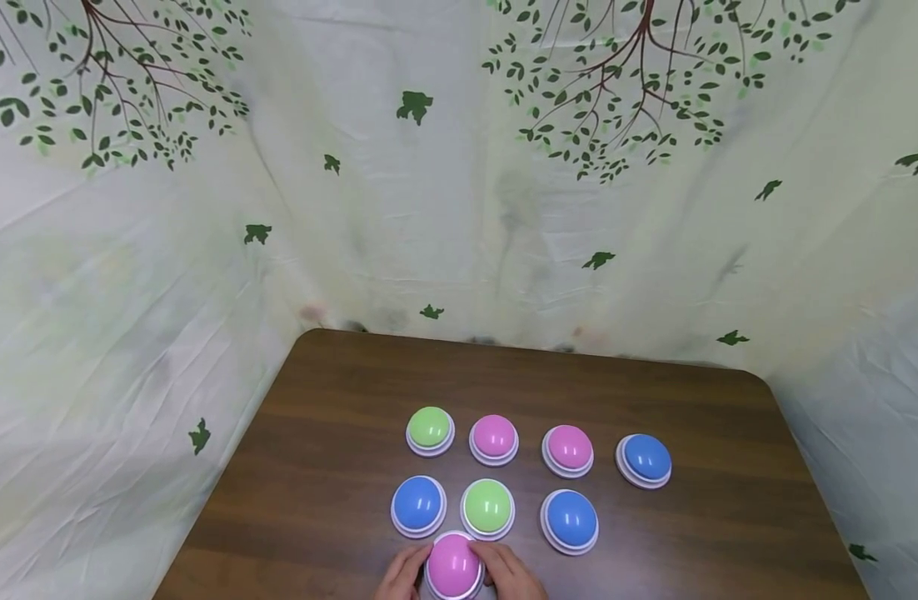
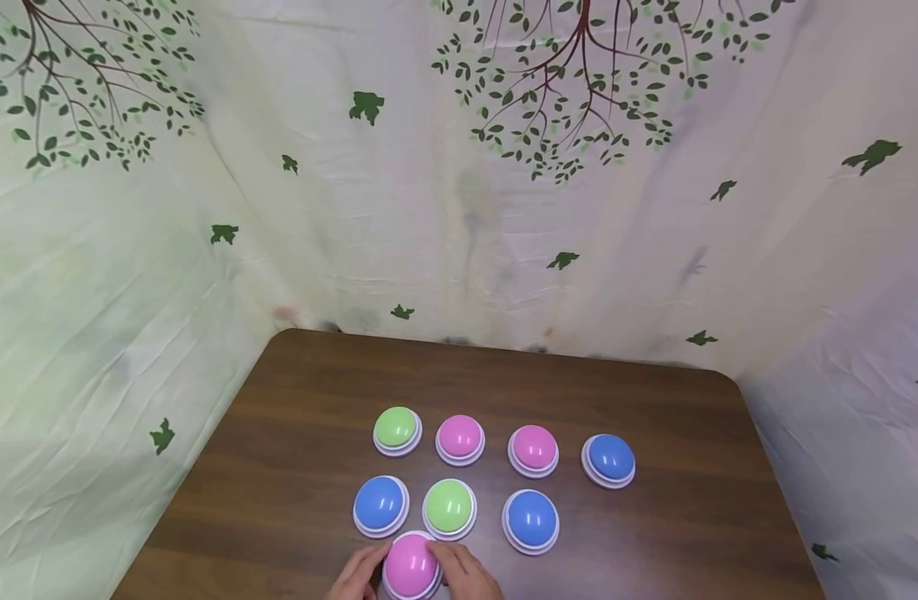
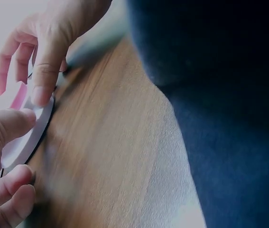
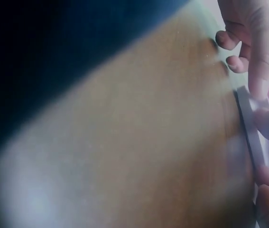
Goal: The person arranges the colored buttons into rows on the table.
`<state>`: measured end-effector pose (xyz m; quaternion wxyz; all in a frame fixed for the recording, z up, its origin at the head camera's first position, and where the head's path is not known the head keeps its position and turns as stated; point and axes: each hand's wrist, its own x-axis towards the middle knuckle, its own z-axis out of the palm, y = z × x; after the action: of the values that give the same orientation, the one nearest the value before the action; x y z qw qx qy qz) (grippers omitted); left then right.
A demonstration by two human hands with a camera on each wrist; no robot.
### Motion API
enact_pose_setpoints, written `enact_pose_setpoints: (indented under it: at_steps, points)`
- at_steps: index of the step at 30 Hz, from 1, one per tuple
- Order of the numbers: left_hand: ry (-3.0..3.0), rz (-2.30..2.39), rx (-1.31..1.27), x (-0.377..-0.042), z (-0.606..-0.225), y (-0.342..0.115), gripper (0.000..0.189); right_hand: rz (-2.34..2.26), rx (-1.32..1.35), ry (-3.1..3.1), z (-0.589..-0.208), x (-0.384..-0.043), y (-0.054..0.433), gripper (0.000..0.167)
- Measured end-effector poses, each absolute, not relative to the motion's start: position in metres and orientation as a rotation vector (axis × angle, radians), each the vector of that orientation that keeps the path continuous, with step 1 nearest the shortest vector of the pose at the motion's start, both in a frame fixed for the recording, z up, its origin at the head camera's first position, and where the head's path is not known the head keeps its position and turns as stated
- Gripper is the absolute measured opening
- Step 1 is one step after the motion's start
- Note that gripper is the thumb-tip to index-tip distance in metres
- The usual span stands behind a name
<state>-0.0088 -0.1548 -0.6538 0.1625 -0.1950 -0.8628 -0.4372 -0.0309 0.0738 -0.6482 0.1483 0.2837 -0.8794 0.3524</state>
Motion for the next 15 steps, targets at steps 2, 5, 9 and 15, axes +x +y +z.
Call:
enact_pose_setpoints:
  at_steps: [2, 5, 9, 15]
  points:
    - [-2.463, -1.241, -0.592, -0.009, -0.651, -0.157, 0.066, 1.033, 0.832, -2.528, -0.648, -0.030, 0.075, 0.073]
    - [-2.474, -1.192, -0.633, -0.009, -0.648, -0.158, 0.061, 1.049, 0.902, -2.490, -0.650, -0.030, 0.078, 0.065]
    - [-2.504, -1.085, -0.615, -0.005, -0.645, -0.151, 0.053, 1.048, 0.970, -2.401, -0.653, -0.026, 0.088, 0.059]
    - [-2.492, -0.993, -0.826, -0.010, -0.637, -0.125, 0.044, 1.019, 0.744, -2.360, -0.646, -0.006, 0.111, 0.052]
